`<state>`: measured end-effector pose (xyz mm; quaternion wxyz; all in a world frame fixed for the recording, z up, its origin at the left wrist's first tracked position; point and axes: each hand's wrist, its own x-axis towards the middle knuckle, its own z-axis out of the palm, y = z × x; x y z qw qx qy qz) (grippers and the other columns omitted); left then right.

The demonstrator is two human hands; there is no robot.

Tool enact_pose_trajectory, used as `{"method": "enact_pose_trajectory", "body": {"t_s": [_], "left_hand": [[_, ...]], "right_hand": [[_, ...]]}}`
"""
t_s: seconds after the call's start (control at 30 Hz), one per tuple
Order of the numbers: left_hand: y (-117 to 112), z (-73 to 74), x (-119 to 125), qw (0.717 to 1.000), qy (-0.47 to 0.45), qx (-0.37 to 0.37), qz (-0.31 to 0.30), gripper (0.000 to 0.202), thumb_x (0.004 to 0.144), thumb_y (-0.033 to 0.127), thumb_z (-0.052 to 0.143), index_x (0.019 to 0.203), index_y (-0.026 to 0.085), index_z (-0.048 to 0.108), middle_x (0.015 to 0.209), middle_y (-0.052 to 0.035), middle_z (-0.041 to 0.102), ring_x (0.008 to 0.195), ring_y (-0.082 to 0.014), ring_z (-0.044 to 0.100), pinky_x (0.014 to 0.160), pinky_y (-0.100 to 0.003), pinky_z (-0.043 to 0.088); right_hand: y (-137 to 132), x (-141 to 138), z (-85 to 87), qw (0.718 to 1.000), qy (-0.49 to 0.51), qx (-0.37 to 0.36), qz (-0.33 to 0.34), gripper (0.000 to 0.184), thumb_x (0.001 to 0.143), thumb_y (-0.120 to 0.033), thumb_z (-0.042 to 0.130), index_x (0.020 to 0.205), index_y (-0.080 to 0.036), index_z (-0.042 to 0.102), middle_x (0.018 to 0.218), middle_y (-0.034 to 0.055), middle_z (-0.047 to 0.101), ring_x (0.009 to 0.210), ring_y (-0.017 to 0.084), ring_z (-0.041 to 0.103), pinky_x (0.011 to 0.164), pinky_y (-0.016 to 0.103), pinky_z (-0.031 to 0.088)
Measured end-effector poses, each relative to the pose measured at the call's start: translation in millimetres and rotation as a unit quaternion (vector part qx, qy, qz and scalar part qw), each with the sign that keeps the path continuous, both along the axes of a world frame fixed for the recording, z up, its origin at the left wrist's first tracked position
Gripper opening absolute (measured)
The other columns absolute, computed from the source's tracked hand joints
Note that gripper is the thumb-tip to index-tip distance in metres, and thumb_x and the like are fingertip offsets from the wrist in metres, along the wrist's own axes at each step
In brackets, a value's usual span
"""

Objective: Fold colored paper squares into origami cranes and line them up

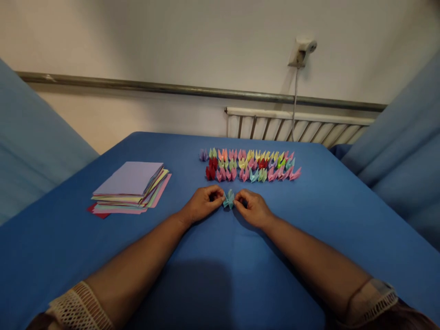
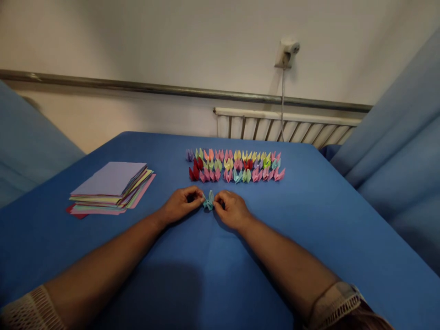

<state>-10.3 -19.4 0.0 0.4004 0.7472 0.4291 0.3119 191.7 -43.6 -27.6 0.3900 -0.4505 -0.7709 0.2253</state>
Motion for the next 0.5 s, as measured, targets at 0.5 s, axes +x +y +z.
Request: {"method": "enact_pose_trajectory", "body": {"t_s": [0.5], "left_hand": [[45,19.4,-63,0.947,-0.085,0.109,0.291,0.023,0.078,0.039,0.061,0.087,0.018,0.065,0.066,0.0015,0.058,0.062,-0.0133,0.054,0.059,-0.024,0.043]], "right_hand": [[9,-4,-17.2,0.992,0.072,-0.100,-0.031,0.016,0.087,-0.033,0.051,0.080,-0.020,0.058,0.072,-0.0005,0.061,0.067,0.014,0.056,0.065,0.025,0.043]]}}
